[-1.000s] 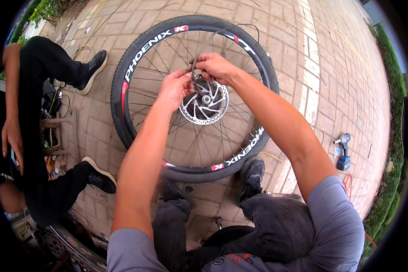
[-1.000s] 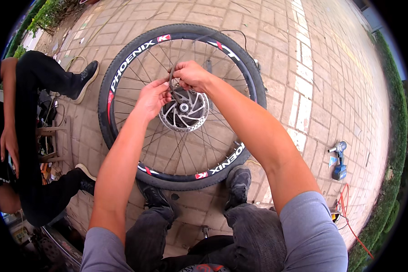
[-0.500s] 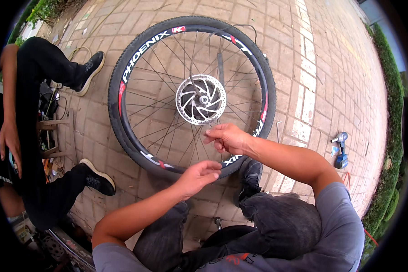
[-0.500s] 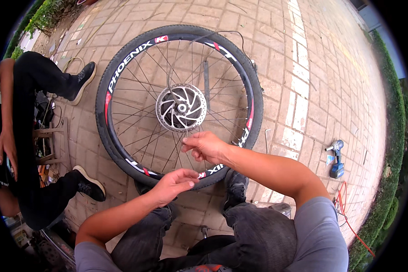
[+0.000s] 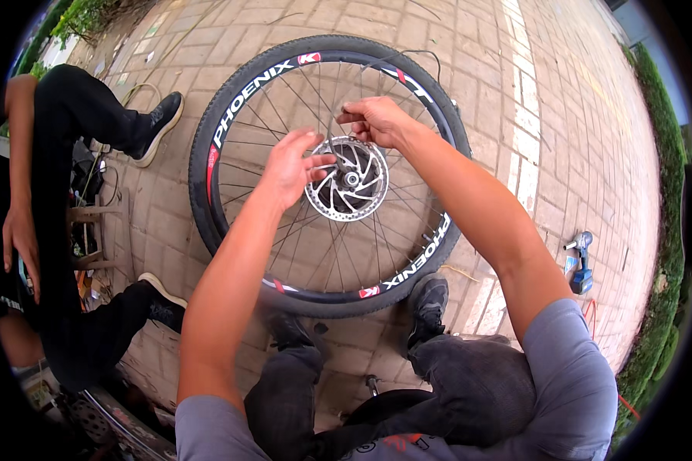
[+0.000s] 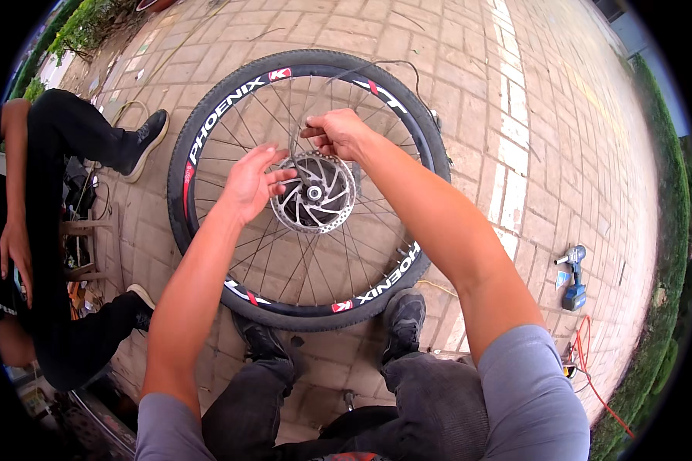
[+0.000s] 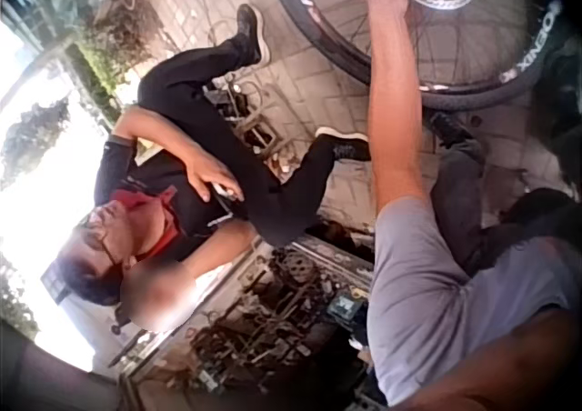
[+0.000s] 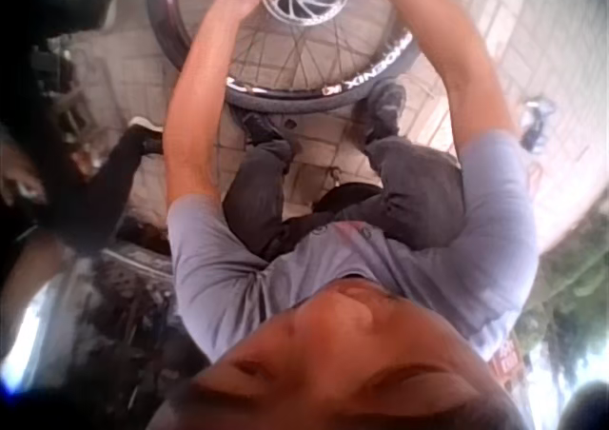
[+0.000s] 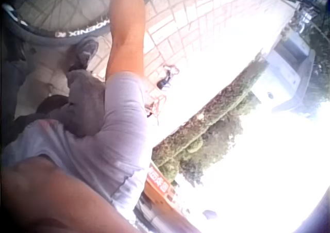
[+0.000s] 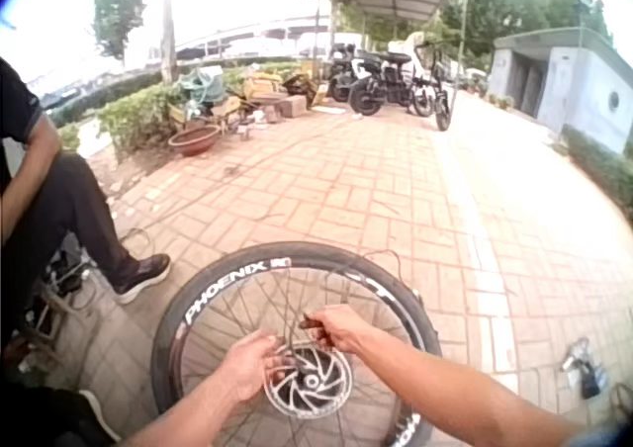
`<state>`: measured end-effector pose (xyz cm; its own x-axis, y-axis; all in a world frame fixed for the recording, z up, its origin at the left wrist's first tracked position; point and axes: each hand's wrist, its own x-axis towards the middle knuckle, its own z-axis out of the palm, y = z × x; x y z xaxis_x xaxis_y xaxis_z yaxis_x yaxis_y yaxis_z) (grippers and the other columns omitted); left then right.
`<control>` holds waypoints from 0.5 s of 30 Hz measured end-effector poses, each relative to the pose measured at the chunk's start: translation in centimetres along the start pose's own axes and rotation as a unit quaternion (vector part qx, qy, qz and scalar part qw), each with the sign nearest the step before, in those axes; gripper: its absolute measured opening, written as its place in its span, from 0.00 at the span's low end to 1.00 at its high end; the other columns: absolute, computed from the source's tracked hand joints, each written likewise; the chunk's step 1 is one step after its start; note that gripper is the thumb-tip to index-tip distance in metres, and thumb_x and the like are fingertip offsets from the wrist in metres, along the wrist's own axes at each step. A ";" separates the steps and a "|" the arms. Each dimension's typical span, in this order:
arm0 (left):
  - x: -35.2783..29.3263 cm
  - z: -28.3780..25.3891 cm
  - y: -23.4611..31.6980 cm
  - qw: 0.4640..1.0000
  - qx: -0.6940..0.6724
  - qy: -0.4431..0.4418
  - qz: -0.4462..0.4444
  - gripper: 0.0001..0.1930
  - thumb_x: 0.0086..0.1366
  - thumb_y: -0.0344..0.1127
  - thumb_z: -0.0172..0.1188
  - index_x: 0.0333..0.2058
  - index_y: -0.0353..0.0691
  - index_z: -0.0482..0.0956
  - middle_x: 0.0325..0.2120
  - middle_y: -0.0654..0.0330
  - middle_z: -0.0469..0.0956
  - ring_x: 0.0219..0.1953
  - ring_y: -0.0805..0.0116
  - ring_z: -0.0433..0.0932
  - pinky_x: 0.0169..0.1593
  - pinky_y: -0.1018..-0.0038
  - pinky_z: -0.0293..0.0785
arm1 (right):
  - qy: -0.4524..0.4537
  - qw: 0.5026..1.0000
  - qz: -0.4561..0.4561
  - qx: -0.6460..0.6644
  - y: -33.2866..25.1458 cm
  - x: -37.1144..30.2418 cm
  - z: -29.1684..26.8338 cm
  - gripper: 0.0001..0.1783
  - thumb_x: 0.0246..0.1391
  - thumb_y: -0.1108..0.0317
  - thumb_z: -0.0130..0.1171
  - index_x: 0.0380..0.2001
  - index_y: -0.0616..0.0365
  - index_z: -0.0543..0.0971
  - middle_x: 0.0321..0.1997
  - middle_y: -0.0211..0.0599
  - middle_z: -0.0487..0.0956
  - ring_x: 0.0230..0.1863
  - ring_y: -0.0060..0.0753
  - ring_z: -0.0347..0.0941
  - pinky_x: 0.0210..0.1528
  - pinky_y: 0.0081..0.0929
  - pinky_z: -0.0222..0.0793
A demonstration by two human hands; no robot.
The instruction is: The person sits on the ground and uses a small tool to adjust the hub and disc brake rotor of a bicycle wheel. They repeatedly tighten and loosen components at the center of the wheel while another person sits nearby.
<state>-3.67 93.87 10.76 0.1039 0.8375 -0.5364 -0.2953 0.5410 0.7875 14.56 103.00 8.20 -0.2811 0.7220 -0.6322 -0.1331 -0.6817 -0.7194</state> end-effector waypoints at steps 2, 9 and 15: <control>1.5 1.1 0.1 0.999 -0.045 -0.025 -0.019 0.24 0.68 0.38 0.47 0.59 0.37 0.57 0.49 0.55 0.71 0.32 0.67 0.76 0.31 0.75 0.70 | -0.003 1.000 -0.002 0.015 0.2 0.3 0.9 0.06 0.58 0.69 0.54 0.30 0.60 0.73 0.31 0.39 0.79 0.17 0.21 0.65 0.15 0.22 0.61; 4.0 -0.2 -1.2 0.995 -0.097 -0.008 -0.038 0.16 0.67 0.37 0.46 0.51 0.38 0.67 0.35 0.60 0.73 0.25 0.72 0.70 0.27 0.77 0.65 | -0.024 0.999 -0.003 0.037 0.2 0.0 1.4 0.08 0.60 0.68 0.50 0.32 0.61 0.73 0.32 0.40 0.79 0.15 0.19 0.61 0.13 0.21 0.52; 2.6 -2.4 -0.3 0.997 -0.079 -0.002 -0.004 0.13 0.63 0.28 0.49 0.47 0.35 0.70 0.23 0.64 0.67 0.21 0.74 0.66 0.23 0.77 0.62 | 0.015 0.996 -0.056 -0.065 -0.3 -1.0 1.0 0.10 0.58 0.65 0.53 0.32 0.63 0.74 0.29 0.37 0.76 0.16 0.20 0.62 0.14 0.22 0.54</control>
<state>-5.58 95.70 8.39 0.1096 0.8340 -0.5407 -0.4412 0.5283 0.7255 13.93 102.34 9.34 -0.2429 0.7973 -0.5526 -0.0369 -0.5768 -0.8161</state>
